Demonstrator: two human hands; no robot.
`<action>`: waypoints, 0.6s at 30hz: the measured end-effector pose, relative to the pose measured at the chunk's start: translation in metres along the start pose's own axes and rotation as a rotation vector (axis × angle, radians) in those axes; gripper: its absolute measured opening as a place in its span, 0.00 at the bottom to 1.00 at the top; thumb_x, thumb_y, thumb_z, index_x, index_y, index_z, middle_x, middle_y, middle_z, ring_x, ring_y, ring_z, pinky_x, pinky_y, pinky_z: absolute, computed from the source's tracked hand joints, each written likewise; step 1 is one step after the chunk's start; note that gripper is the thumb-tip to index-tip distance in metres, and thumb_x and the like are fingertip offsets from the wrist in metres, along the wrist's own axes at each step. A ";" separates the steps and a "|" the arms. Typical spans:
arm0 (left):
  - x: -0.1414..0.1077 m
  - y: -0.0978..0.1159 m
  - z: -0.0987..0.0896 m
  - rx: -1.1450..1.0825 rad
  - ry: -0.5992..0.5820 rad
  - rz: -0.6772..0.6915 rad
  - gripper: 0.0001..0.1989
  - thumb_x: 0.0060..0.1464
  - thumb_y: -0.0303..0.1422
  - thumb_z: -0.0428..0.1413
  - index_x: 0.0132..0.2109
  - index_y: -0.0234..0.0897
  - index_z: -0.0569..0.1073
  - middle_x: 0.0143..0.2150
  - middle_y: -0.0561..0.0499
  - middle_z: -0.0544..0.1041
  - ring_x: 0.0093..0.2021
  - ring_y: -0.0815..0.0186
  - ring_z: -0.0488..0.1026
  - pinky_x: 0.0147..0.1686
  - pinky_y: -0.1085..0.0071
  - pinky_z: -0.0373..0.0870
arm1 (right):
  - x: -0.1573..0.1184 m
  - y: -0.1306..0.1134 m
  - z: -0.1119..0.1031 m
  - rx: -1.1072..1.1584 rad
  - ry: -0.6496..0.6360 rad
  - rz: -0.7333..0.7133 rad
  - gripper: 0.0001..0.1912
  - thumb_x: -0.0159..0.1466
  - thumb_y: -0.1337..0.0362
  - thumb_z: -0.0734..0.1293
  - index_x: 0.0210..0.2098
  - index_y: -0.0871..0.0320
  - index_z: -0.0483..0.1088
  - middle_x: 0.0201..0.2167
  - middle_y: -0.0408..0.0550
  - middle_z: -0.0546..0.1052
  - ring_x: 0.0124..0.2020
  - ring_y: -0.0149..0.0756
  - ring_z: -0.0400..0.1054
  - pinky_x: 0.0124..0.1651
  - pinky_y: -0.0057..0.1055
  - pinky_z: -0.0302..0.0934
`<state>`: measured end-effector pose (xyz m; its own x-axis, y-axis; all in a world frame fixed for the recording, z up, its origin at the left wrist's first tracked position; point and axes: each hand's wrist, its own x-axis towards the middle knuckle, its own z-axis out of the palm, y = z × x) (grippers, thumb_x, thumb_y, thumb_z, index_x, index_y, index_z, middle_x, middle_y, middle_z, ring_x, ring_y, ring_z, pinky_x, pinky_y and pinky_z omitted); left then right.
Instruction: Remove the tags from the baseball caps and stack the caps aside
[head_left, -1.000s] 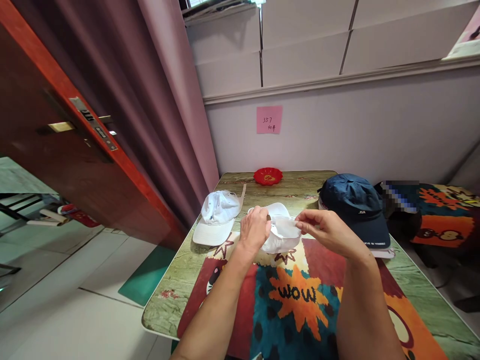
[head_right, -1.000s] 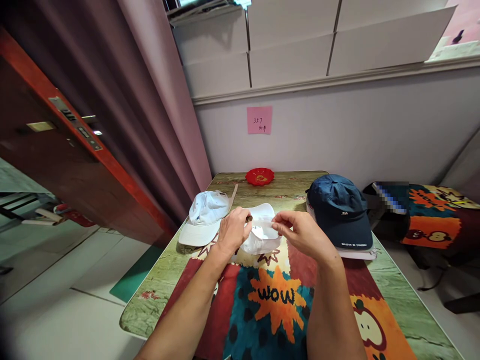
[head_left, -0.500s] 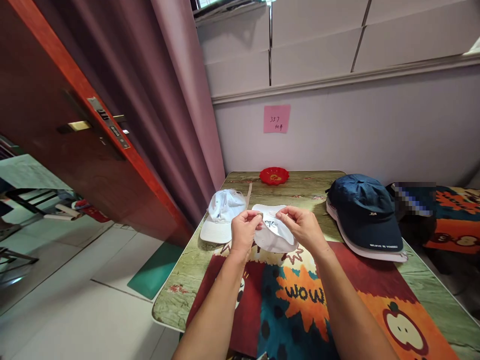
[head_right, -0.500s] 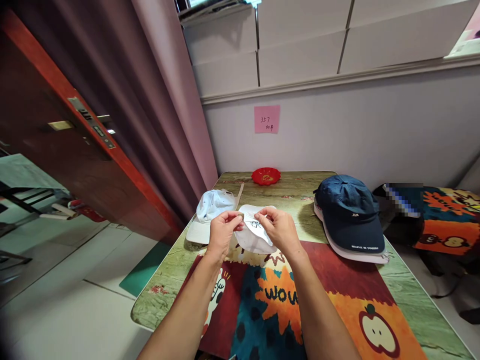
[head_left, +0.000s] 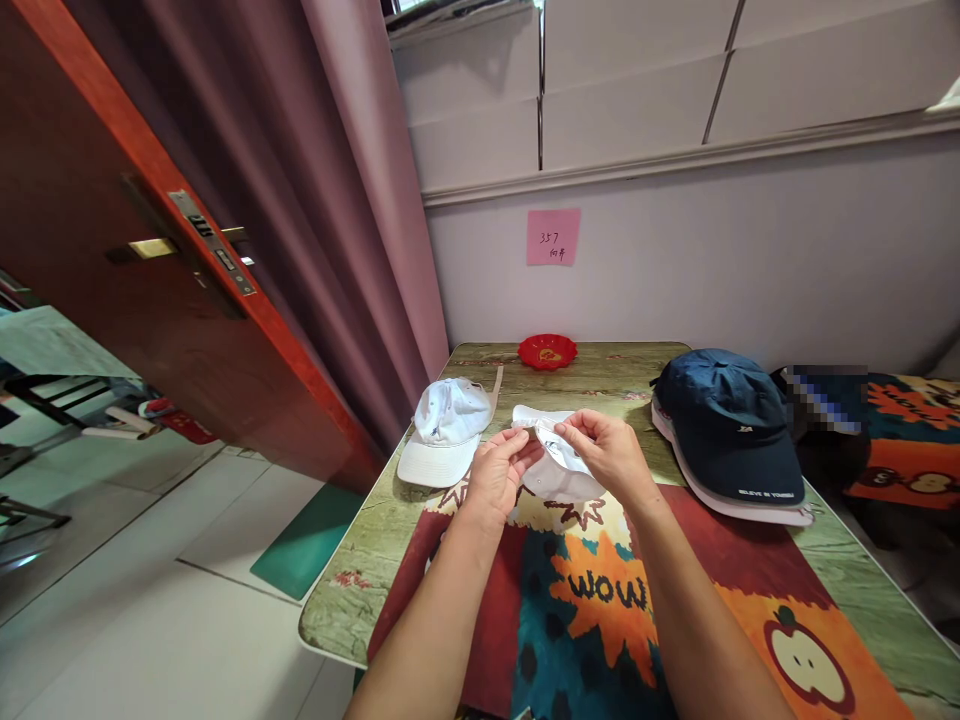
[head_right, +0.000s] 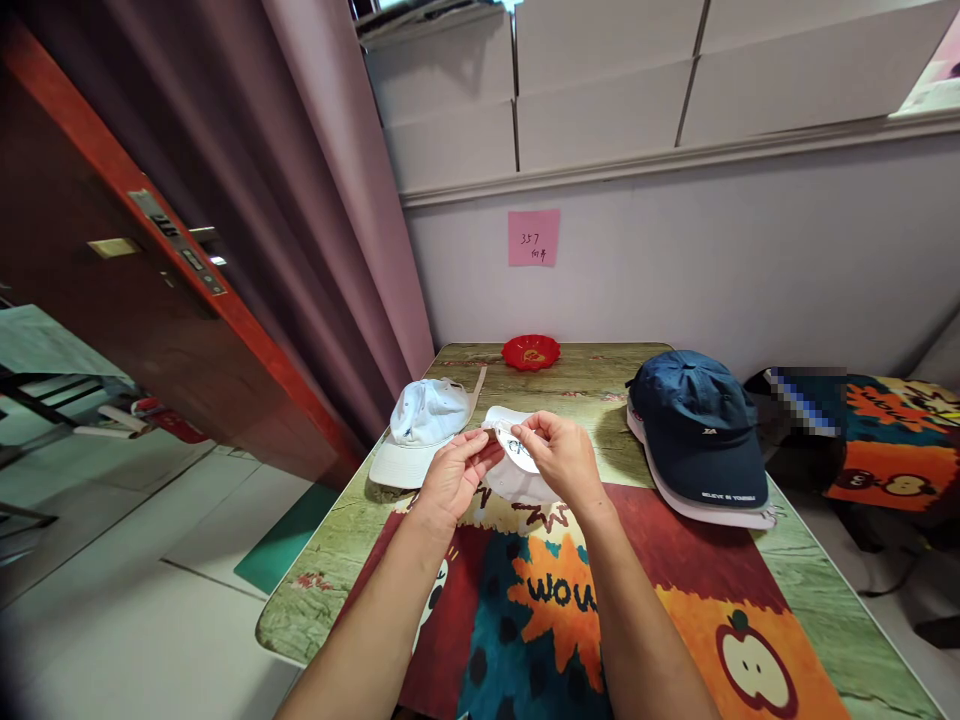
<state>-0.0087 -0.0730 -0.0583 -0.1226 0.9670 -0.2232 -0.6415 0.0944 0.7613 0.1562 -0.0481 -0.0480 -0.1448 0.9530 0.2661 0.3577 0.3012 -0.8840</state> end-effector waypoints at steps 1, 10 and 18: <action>0.001 -0.001 0.000 -0.003 0.004 -0.003 0.08 0.46 0.23 0.65 0.36 0.30 0.76 0.37 0.42 0.82 0.38 0.62 0.80 0.48 0.64 0.76 | 0.000 -0.001 0.000 0.001 -0.003 0.005 0.21 0.63 0.46 0.66 0.27 0.57 0.71 0.19 0.39 0.67 0.22 0.29 0.56 0.26 0.27 0.48; 0.003 0.000 0.000 0.019 -0.012 0.028 0.10 0.45 0.24 0.66 0.37 0.30 0.76 0.37 0.42 0.82 0.38 0.61 0.80 0.47 0.63 0.76 | 0.001 -0.002 0.000 -0.055 -0.029 -0.040 0.16 0.63 0.49 0.66 0.30 0.55 0.75 0.21 0.41 0.72 0.22 0.30 0.60 0.28 0.27 0.51; 0.002 -0.001 0.001 0.032 -0.020 0.037 0.12 0.43 0.26 0.67 0.37 0.30 0.77 0.36 0.43 0.82 0.37 0.61 0.80 0.45 0.64 0.76 | 0.001 -0.003 0.000 -0.103 0.003 -0.074 0.16 0.63 0.50 0.66 0.30 0.55 0.76 0.21 0.42 0.74 0.23 0.31 0.62 0.29 0.28 0.52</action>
<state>-0.0075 -0.0708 -0.0592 -0.1305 0.9745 -0.1826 -0.6123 0.0656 0.7879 0.1551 -0.0482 -0.0455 -0.1717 0.9280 0.3307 0.4387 0.3726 -0.8178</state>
